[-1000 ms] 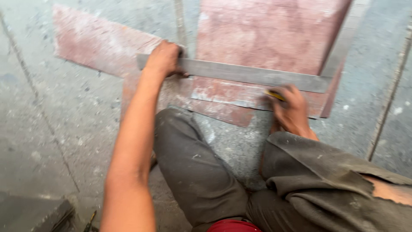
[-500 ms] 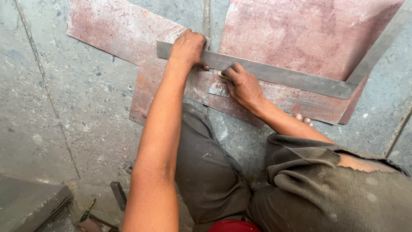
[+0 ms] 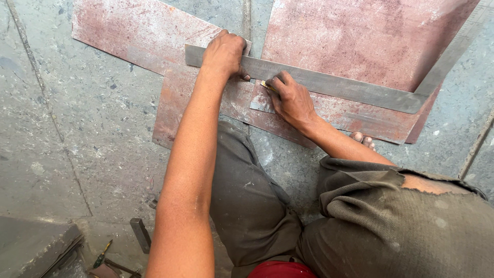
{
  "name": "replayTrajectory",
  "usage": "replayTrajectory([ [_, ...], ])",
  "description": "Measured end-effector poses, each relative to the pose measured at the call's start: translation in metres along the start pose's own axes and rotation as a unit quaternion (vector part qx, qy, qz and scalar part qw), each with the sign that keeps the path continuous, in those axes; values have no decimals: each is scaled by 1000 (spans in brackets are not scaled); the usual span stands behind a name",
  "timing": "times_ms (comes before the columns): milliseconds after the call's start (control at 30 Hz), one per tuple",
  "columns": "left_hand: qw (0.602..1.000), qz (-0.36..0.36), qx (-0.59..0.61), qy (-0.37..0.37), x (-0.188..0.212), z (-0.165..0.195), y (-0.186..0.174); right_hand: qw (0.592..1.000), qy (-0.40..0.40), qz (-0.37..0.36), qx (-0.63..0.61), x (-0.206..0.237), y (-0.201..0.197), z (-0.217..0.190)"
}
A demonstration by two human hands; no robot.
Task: The person sits on the floor and uses a large L-square ruler and a yellow marker to draw straight lines on several reddish-brown metal sheets. They align the ruler on the sheets and draw lines along its edges to create a grid pattern.
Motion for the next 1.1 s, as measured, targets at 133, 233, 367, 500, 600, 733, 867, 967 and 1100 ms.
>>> replayTrajectory([
  [133,1000,-3,-11,-3,-1,1,2,999,12,-27,14,-2,16,9],
  [233,1000,-6,-14,-1,-2,1,4,992,90,-83,35,-6,35,29],
  [367,1000,17,-5,23,-2,3,-4,882,147,-447,-6,35,84,44],
  [500,999,33,-8,38,-3,5,-4,969,66,-198,-129,21,44,26],
  [600,999,14,6,32,-1,4,0,996,55,2,-76,4,7,21],
  [733,999,25,6,39,2,5,-2,999,15,20,-33,-9,-5,6],
  [867,999,22,5,34,1,3,-2,1000,-10,9,-16,-2,-5,0],
  [967,1000,8,3,21,-1,3,3,998,29,-41,30,-3,13,13],
  [1100,1000,2,0,-8,-3,-3,8,971,119,-204,28,-2,45,38],
])
Point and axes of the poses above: each hand's wrist, its own x-axis away from the middle knuckle, its own y-axis out of the palm, z = x × y, the point moved 8 cm from there along -x, towards the middle knuckle
